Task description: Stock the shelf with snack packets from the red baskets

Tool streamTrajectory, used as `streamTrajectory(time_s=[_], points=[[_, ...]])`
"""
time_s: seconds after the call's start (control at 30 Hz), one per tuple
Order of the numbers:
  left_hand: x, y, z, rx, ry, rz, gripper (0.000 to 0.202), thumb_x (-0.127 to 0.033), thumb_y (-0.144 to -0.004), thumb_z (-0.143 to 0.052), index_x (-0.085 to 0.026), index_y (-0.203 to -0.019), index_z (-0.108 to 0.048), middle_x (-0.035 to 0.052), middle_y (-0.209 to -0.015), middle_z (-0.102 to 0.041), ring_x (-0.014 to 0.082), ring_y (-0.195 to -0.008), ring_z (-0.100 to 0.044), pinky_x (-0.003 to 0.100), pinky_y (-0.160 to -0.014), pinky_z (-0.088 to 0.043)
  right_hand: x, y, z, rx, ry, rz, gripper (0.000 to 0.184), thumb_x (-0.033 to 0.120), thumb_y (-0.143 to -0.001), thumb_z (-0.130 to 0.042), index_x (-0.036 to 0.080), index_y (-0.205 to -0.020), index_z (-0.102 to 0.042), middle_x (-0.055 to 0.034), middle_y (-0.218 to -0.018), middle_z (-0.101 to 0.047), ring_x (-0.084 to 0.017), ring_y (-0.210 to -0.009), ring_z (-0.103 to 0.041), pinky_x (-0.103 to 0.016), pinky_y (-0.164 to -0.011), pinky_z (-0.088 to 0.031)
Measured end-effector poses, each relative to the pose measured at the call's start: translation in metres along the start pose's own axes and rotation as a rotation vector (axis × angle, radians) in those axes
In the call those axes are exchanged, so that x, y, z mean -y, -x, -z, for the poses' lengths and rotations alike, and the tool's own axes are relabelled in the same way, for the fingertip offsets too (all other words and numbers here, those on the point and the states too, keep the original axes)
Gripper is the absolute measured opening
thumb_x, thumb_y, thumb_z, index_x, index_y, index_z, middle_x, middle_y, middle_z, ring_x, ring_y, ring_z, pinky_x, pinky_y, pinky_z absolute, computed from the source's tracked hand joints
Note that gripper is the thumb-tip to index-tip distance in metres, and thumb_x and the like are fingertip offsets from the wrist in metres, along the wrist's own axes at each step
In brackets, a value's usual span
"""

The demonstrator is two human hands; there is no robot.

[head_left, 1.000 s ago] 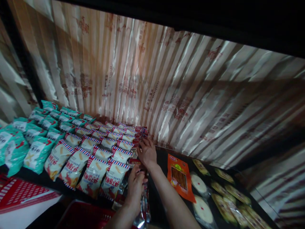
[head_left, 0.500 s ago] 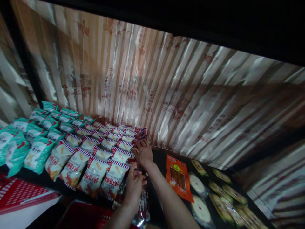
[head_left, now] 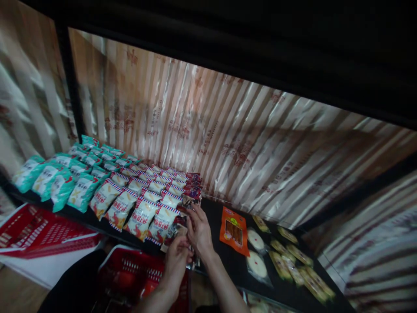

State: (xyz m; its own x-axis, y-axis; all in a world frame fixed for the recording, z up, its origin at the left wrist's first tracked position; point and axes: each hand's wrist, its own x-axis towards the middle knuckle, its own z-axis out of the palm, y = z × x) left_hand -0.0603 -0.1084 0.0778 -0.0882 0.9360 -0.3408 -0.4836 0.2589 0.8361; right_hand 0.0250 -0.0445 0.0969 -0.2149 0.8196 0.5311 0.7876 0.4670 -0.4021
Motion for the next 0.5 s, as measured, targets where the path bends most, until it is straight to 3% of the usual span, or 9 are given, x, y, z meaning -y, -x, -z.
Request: streamTrajectory(time_s=[0.13, 0.23, 0.3, 0.4, 0.5], points=[[0.026, 0.036, 0.056, 0.047, -0.113, -0.03, 0.006, -0.016, -0.064, -0.057, -0.016, -0.067, -0.062, -0.0003, -0.062, -0.06, 0.0113, -0.05, -0.052, 0.022, -0.049, -0.038, 0.041, 0.062, 0.008, 0.092, -0.208, -0.023, 0.035, 0.024, -0.089, -0.039, 0.023, -0.119, -0.057, -0.0079, -0.122, -0.059, -0.02, -0.114, -0.053, -0.038, -0.099, -0.042], [0.051, 0.053, 0.108, -0.053, -0.241, 0.136, 0.008, -0.009, -0.063, -0.058, -0.016, -0.063, -0.061, -0.0022, -0.058, -0.059, 0.0103, -0.05, -0.051, 0.021, -0.05, -0.036, 0.071, 0.111, 0.0, 0.283, -0.353, -0.061, 0.034, 0.025, -0.089, -0.04, 0.025, -0.117, -0.058, -0.0062, -0.11, -0.066, -0.018, -0.103, -0.06, -0.033, -0.091, -0.047], [0.067, 0.057, 0.141, -0.178, -0.291, 0.278, 0.011, -0.006, -0.064, -0.06, -0.016, -0.059, -0.059, -0.0038, -0.051, -0.055, 0.0102, -0.048, -0.05, 0.021, -0.05, -0.035, 0.084, 0.14, -0.016, 0.45, -0.435, -0.097, 0.032, 0.025, -0.088, -0.041, 0.024, -0.114, -0.06, -0.0054, -0.104, -0.068, -0.018, -0.097, -0.062, -0.03, -0.086, -0.049], [0.085, 0.054, 0.181, -0.323, -0.318, 0.366, 0.018, -0.004, -0.068, -0.06, -0.014, -0.054, -0.056, -0.0037, -0.046, -0.05, 0.0116, -0.049, -0.051, 0.022, -0.05, -0.037, 0.09, 0.174, -0.052, 0.709, -0.447, -0.175, 0.03, 0.02, -0.084, -0.047, 0.021, -0.108, -0.064, -0.0058, -0.104, -0.067, -0.018, -0.096, -0.062, -0.029, -0.085, -0.048], [0.098, 0.044, 0.201, -0.461, -0.318, 0.367, 0.011, -0.015, -0.08, -0.059, -0.012, -0.069, -0.059, -0.0015, -0.065, -0.058, 0.011, -0.061, -0.055, 0.024, -0.058, -0.045, 0.082, 0.2, -0.089, 0.843, -0.341, -0.231, 0.033, 0.008, -0.074, -0.051, 0.018, -0.101, -0.066, -0.0073, -0.103, -0.067, -0.02, -0.1, -0.061, -0.029, -0.088, -0.046]])
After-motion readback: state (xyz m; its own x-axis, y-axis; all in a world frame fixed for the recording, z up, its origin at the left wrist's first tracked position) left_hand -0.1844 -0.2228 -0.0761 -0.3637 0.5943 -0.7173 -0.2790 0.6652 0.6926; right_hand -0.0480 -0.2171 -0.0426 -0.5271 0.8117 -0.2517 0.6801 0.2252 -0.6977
